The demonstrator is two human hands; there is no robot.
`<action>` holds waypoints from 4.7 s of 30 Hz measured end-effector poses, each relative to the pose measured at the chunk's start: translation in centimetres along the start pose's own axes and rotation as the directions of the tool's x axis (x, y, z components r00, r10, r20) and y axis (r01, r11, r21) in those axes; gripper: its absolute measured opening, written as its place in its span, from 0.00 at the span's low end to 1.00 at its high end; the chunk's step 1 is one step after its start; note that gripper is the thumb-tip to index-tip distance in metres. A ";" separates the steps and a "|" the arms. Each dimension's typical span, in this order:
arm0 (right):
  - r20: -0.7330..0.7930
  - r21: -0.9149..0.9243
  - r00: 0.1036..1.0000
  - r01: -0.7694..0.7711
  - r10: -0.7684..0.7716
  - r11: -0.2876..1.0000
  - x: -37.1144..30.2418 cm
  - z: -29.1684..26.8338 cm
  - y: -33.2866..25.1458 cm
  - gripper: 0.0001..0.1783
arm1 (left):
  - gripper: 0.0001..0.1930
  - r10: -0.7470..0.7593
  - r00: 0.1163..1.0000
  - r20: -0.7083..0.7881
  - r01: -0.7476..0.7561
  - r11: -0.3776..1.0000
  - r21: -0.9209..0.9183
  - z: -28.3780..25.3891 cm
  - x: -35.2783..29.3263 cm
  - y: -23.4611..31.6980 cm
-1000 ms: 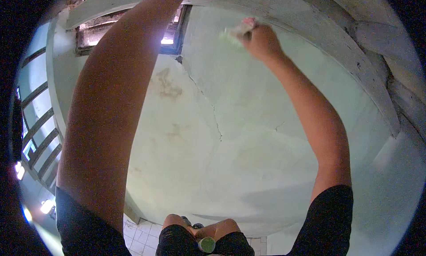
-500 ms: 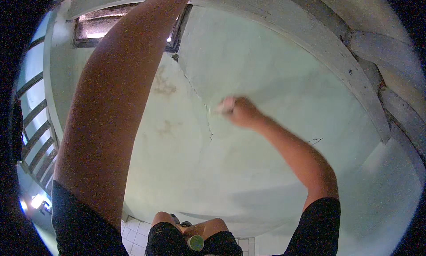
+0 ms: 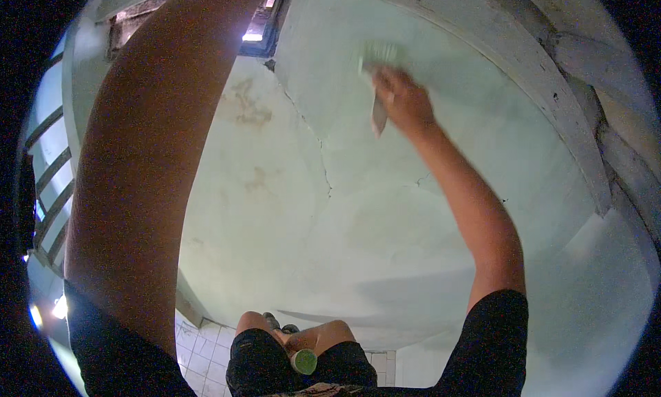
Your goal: Painting a ceiling using a brush and light green paint.
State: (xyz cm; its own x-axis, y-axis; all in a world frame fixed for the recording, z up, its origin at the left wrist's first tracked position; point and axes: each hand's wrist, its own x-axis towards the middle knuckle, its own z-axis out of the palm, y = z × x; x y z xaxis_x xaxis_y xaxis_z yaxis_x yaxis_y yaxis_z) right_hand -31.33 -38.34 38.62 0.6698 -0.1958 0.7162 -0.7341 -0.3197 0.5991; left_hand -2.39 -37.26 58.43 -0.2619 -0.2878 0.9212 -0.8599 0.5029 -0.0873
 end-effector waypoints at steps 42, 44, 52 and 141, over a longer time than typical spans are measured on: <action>0.031 -0.207 0.999 0.031 -0.025 0.978 2.7 -1.9 2.4 0.17 | 0.45 -0.076 0.996 -0.052 0.074 0.997 -0.031 1.5 0.8 1.4; 0.199 0.019 0.980 0.028 -0.032 0.999 -3.1 0.0 -3.2 0.18 | 0.45 -0.038 0.999 -0.006 0.038 0.999 0.029 1.4 2.3 -1.6; 0.211 0.583 0.895 -0.438 0.393 0.684 -22.9 -3.3 -20.6 0.13 | 0.48 0.003 0.980 0.200 -0.001 1.000 -0.010 -1.3 -2.5 2.3; -0.506 -0.022 0.861 -0.072 0.051 0.997 11.1 -9.2 12.6 0.14 | 0.18 0.453 0.883 0.119 -0.427 0.883 -0.195 8.1 -4.9 2.9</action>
State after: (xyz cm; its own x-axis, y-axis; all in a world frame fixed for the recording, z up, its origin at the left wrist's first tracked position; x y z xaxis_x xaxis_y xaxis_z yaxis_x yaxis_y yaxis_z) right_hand -34.14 -35.96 57.41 0.4826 0.2845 0.8284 -0.7826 -0.2845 0.5537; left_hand -7.15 -40.99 50.55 -0.6732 -0.1234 0.7290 -0.5623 0.7257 -0.3965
